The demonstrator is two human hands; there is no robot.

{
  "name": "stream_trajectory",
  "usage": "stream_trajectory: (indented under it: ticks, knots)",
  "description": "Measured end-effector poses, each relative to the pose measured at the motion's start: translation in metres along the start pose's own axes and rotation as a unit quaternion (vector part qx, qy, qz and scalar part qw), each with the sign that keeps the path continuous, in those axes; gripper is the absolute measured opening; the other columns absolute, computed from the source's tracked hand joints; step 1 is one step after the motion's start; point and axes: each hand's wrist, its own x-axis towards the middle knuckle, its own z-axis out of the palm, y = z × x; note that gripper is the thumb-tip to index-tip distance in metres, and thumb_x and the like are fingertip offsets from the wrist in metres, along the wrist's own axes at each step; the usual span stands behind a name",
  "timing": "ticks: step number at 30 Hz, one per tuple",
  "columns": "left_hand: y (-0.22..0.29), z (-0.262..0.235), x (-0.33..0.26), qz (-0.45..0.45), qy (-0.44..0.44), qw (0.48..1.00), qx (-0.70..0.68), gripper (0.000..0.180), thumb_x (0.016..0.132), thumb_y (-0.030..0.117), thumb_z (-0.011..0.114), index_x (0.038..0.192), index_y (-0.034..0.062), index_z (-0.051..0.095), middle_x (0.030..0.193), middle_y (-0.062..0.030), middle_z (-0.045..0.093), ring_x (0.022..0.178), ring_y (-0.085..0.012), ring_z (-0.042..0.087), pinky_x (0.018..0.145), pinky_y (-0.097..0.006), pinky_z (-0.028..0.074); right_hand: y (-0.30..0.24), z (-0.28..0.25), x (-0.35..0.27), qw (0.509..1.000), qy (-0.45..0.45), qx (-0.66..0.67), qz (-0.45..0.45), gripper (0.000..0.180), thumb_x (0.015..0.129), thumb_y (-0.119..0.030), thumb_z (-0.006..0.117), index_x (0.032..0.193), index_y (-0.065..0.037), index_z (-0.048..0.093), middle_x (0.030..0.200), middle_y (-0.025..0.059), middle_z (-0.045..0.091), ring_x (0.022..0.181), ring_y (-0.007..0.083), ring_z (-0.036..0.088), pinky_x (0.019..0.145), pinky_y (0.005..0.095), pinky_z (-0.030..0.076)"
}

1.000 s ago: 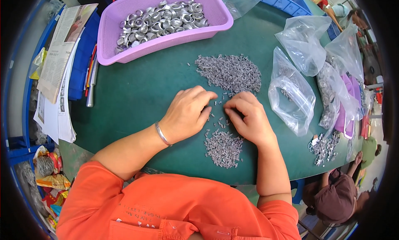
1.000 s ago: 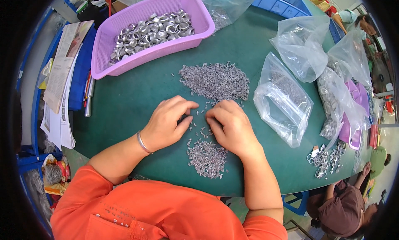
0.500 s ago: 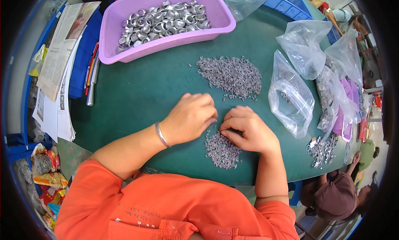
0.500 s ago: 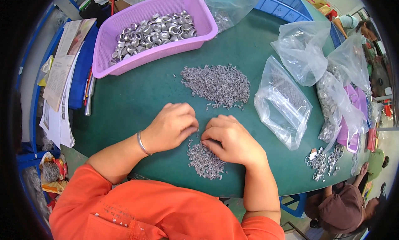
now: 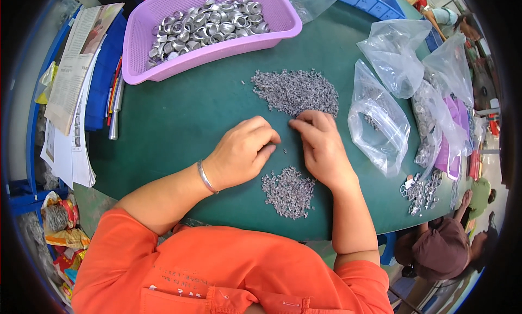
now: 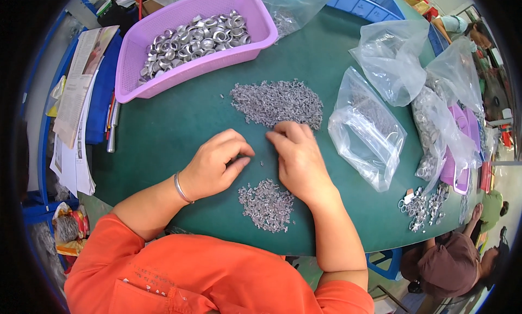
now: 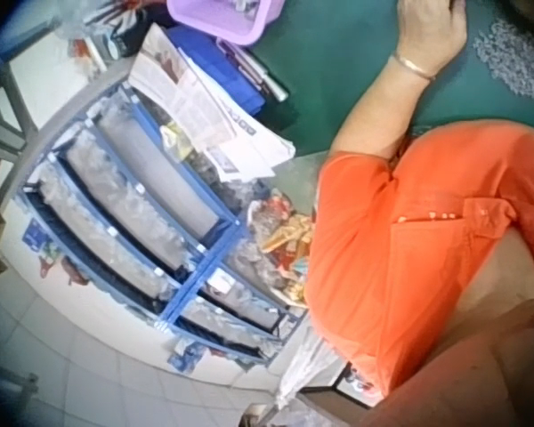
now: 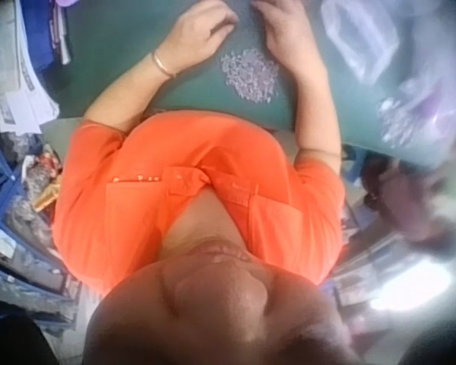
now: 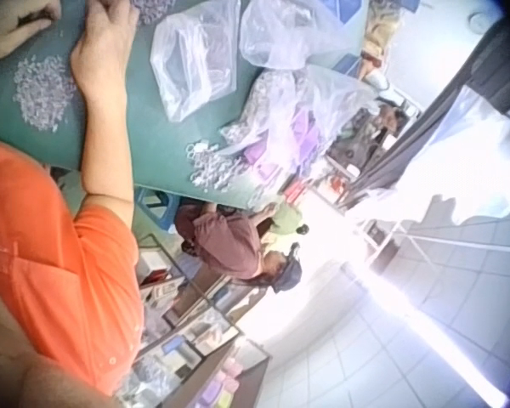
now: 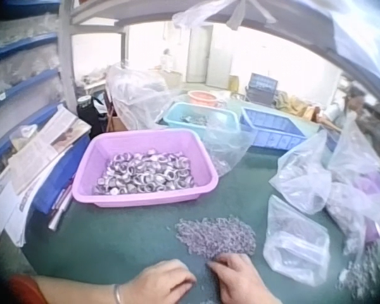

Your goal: The person assembles small metal parts by picking them up from a pile and joining pairs together by hand before placing them into a separate pile.

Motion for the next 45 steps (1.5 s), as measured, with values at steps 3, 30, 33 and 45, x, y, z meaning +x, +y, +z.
stream_trajectory:
  ticks: [3,30,33,45]
  knots:
    - [-0.002,0.001,-0.002,0.001,-0.001,1.000,0.015,0.020,0.084,-0.006,0.069,0.101,0.0029,0.066,0.098,-0.0133,0.062,0.089,-0.0332,0.063,0.078,-0.040,0.053,-0.002,-0.001,-0.004,0.997,-0.057,0.055,0.008,0.036,0.076,0.012,0.060,0.109,0.002,0.071,0.110,0.0160,0.065,0.101,0.0372,0.060,0.089,0.0424,0.051]
    - [-0.002,0.005,-0.001,0.001,0.023,0.999,0.047,0.011,0.084,-0.002,0.074,0.093,0.0014,0.069,0.094,-0.0119,0.061,0.085,-0.0318,0.064,0.074,-0.038,0.054,-0.010,0.006,-0.007,0.999,0.003,-0.050,0.017,0.009,0.078,-0.008,0.079,0.083,-0.006,0.072,0.085,0.0050,0.061,0.082,0.0274,0.060,0.071,0.0406,0.045]
    - [-0.004,0.005,-0.001,-0.008,0.038,0.999,0.016,0.010,0.086,-0.002,0.073,0.094,0.0010,0.069,0.095,-0.0126,0.062,0.085,-0.0316,0.064,0.074,-0.038,0.053,-0.006,0.004,-0.007,0.997,0.035,-0.066,0.002,0.010,0.078,-0.008,0.079,0.083,-0.007,0.072,0.085,0.0039,0.061,0.082,0.0265,0.060,0.071,0.0398,0.044]
    - [-0.004,0.003,-0.001,-0.006,0.005,0.999,0.041,0.011,0.081,-0.001,0.076,0.089,0.0034,0.070,0.091,-0.0095,0.061,0.085,-0.0292,0.063,0.075,-0.038,0.053,-0.001,-0.006,-0.010,0.997,0.012,-0.081,-0.002,0.010,0.076,-0.009,0.079,0.084,-0.008,0.073,0.087,0.0030,0.062,0.083,0.0252,0.060,0.073,0.0390,0.044]
